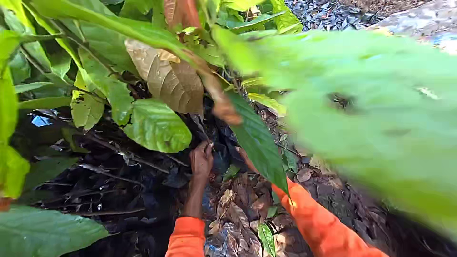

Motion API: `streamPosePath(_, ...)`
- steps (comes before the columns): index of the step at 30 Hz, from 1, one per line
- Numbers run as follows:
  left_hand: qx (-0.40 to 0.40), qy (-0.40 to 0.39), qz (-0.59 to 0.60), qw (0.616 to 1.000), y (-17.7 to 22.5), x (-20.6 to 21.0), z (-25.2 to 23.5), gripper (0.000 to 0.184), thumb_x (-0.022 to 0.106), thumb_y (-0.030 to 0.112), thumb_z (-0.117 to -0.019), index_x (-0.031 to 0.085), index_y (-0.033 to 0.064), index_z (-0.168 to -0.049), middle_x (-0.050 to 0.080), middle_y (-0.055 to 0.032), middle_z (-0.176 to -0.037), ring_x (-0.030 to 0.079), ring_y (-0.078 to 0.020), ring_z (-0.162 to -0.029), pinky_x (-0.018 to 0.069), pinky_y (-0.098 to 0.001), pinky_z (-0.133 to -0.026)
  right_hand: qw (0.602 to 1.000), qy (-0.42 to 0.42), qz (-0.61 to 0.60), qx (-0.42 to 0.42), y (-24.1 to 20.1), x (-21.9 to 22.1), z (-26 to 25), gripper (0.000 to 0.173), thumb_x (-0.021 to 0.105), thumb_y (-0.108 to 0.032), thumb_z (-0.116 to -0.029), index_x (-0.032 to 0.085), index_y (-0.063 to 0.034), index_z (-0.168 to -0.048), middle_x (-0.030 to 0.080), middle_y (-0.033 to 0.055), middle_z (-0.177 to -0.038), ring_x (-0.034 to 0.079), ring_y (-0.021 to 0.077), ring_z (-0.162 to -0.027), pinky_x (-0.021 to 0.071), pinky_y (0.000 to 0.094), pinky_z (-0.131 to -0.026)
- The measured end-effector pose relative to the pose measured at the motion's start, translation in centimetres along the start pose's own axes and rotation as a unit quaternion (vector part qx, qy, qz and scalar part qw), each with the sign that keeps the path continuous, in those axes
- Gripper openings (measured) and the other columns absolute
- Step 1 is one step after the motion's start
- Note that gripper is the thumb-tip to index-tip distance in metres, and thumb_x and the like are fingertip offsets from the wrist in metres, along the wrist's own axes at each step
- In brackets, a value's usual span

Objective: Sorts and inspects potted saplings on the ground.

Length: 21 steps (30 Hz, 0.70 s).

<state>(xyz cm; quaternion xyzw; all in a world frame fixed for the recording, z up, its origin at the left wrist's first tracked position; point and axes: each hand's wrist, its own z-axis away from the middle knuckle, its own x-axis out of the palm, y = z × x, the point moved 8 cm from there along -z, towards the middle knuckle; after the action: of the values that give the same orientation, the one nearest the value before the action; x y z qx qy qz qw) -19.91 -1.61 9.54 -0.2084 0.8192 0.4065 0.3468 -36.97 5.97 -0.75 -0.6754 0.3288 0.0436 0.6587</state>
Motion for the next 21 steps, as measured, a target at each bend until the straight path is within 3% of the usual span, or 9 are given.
streamPosePath(2,-0.023,-0.03,0.07,0.997,-3.0,2.1,0.1,0.021,0.06,0.01,-0.1009,0.073,-0.006,-0.099,0.071,-0.0205,-0.083,0.071,-0.0334,-0.078,0.0556,-0.053,-0.079,0.997,0.06,-0.009,0.041,-1.7,-1.3,2.5,0.044,0.054,-0.02,-0.1045,0.053,0.0061,-0.14,0.065,0.0214,-0.127,0.069,0.028,-0.109,0.0569,0.0418,-0.096)
streamPosePath(5,-0.087,-0.072,0.077,0.991,-2.9,2.2,-0.2,0.019,0.06,0.009,-0.0999,0.074,-0.0043,-0.101,0.073,-0.0202,-0.088,0.072,-0.0331,-0.085,0.055,-0.0528,-0.086,0.991,0.131,0.011,0.01,-3.0,-0.8,6.5,0.028,0.059,-0.01,-0.0984,0.066,0.0096,-0.116,0.071,0.0213,-0.107,0.072,0.0278,-0.094,0.0605,0.042,-0.086)
streamPosePath(7,-0.084,-0.092,0.076,0.989,-3.7,3.1,-0.2,0.021,0.058,0.012,-0.1031,0.073,-0.0021,-0.102,0.073,-0.018,-0.088,0.071,-0.0309,-0.082,0.0558,-0.0512,-0.083,0.999,0.003,0.034,0.036,-1.7,3.5,8.0,0.026,0.057,-0.018,-0.1014,0.071,0.0007,-0.113,0.073,0.0152,-0.104,0.072,0.0254,-0.093,0.0603,0.0441,-0.087)
streamPosePath(9,-0.051,-0.049,0.063,0.995,-5.5,4.9,-0.3,0.023,0.058,0.018,-0.1015,0.076,0.0043,-0.097,0.073,-0.0096,-0.08,0.071,-0.0218,-0.074,0.0584,-0.0446,-0.074,0.975,-0.166,0.103,0.105,0.7,9.0,8.6,0.034,0.054,-0.028,-0.1038,0.071,-0.0098,-0.127,0.073,0.0122,-0.12,0.07,0.0274,-0.111,0.0539,0.049,-0.102)
streamPosePath(12,-0.046,-0.046,0.067,0.996,-5.2,4.6,-0.9,0.023,0.058,0.018,-0.1014,0.076,0.0059,-0.097,0.072,-0.0073,-0.076,0.07,-0.0195,-0.071,0.058,-0.0419,-0.072,0.909,-0.305,0.223,0.174,2.4,14.1,8.3,0.047,0.047,-0.033,-0.1059,0.052,-0.0169,-0.15,0.068,0.0177,-0.129,0.066,0.0374,-0.118,0.0509,0.0585,-0.1)
streamPosePath(15,-0.118,-0.138,0.067,0.981,-2.5,1.5,-1.6,0.023,0.055,0.012,-0.105,0.074,0.0008,-0.109,0.073,-0.016,-0.089,0.071,-0.0287,-0.085,0.0539,-0.0484,-0.086,0.875,-0.334,0.296,0.188,1.8,15.4,6.9,0.052,0.047,-0.025,-0.1042,0.043,-0.0121,-0.155,0.067,0.0238,-0.127,0.066,0.0431,-0.115,0.0524,0.0617,-0.095)
streamPosePath(17,-0.083,-0.071,0.06,0.992,-1.8,0.2,-1.4,0.019,0.059,0.01,-0.101,0.074,-0.0022,-0.101,0.072,-0.0177,-0.083,0.071,-0.0303,-0.079,0.0546,-0.049,-0.081,0.851,-0.373,0.302,0.212,-0.1,15.0,6.3,0.052,0.048,-0.016,-0.1048,0.04,-0.0087,-0.156,0.061,0.0258,-0.136,0.06,0.0443,-0.125,0.0484,0.0622,-0.101)
streamPosePath(19,-0.04,-0.01,0.058,0.997,-2.0,0.0,-1.3,0.017,0.063,0.008,-0.0973,0.073,-0.0043,-0.093,0.071,-0.0178,-0.078,0.071,-0.0294,-0.075,0.0552,-0.0463,-0.077,0.85,-0.359,0.328,0.204,-0.2,15.1,6.2,0.043,0.046,-0.013,-0.1056,0.049,-0.004,-0.148,0.063,0.0268,-0.132,0.061,0.0449,-0.123,0.0496,0.0615,-0.099)
streamPosePath(21,-0.043,-0.01,0.059,0.997,-1.6,-0.5,-1.3,0.018,0.062,0.007,-0.0969,0.074,-0.0052,-0.09,0.072,-0.0186,-0.079,0.071,-0.0296,-0.075,0.0553,-0.0439,-0.078,0.867,-0.296,0.359,0.177,1.9,15.9,6.9,0.032,0.049,-0.015,-0.103,0.063,-0.0022,-0.129,0.07,0.0255,-0.117,0.068,0.0445,-0.11,0.0551,0.0613,-0.088)
